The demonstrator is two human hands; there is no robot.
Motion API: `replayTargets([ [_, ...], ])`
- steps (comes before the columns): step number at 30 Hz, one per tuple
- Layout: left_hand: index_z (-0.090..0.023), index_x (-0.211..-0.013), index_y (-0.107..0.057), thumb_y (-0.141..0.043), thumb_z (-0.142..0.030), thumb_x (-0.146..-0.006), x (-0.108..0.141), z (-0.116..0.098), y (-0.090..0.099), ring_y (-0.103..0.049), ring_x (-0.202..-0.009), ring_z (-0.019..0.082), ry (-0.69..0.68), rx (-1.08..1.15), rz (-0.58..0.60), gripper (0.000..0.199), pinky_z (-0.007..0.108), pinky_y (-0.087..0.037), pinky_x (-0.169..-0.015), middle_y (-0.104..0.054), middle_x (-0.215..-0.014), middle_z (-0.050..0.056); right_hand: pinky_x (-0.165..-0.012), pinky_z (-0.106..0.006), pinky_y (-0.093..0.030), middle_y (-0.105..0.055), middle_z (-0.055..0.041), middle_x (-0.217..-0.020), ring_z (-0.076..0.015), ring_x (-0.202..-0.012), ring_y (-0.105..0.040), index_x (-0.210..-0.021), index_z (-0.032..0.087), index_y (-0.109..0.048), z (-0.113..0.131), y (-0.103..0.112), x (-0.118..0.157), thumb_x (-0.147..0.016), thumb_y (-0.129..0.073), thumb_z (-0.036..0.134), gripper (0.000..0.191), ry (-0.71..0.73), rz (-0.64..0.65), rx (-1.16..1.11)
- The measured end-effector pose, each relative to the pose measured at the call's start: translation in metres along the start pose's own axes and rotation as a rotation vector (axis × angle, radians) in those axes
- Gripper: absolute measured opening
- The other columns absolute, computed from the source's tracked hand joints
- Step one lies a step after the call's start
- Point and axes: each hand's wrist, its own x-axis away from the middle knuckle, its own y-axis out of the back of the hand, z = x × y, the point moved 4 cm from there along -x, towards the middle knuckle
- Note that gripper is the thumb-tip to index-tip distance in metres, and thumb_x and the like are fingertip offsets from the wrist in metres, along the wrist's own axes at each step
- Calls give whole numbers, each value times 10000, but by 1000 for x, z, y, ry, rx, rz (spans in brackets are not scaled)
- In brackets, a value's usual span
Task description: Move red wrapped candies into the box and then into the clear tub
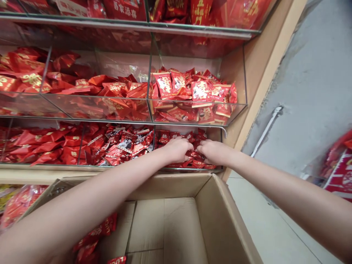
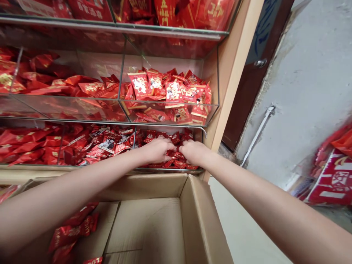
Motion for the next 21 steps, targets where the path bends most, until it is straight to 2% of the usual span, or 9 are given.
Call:
replayTargets([
  [4,-189,-908,-645,-602,-268,-678,-4,-1,-1,-530,-916,254,22,-8,4,246,358,-414,-823,-623,-926,83,-702,-323,-460,-579,-114,-918,-261,-875,-552,-938,145,-585,1,-2,0,-680,-572,200,264,-13,-44,25],
  [8,-152,-897,-641,-604,-272,-676,-7,2,-4,-553,-895,260,59,13,10,254,346,-436,-783,-626,-921,104,-708,-305,-456,-575,-128,-938,-247,-882,-556,-949,136,-571,2,-4,0,-750,-516,185,213,-32,-55,57],
  [12,-171,-1084,-568,-603,-289,-683,-3,10,-1,-573,-917,193,70,89,45,420,259,-437,-805,-628,-1034,59,-700,-292,-448,-579,-136,-954,-245,-889,-561,-988,137,-559,2,-3,-1,-775,-500,177,224,-58,-57,73],
  [15,-181,-1192,-481,-538,-263,-738,7,21,6,-561,-974,157,97,129,43,464,223,-420,-835,-596,-1128,36,-670,-280,-446,-596,-123,-926,-239,-845,-581,-952,133,-583,0,2,-1,-719,-571,194,241,-82,10,7],
  [18,-171,-1134,-525,-454,-182,-769,16,31,12,-572,-949,157,137,125,30,372,234,-422,-823,-616,-1088,38,-665,-262,-434,-619,-109,-877,-220,-794,-595,-851,134,-622,-1,9,-1,-680,-619,236,199,-94,82,-87],
  [21,-170,-1024,-598,-455,-177,-759,19,34,9,-584,-898,165,137,108,44,301,239,-427,-801,-647,-1007,40,-711,-256,-415,-632,-101,-864,-205,-816,-588,-848,143,-632,-1,17,-5,-752,-551,253,167,-86,-31,-152],
])
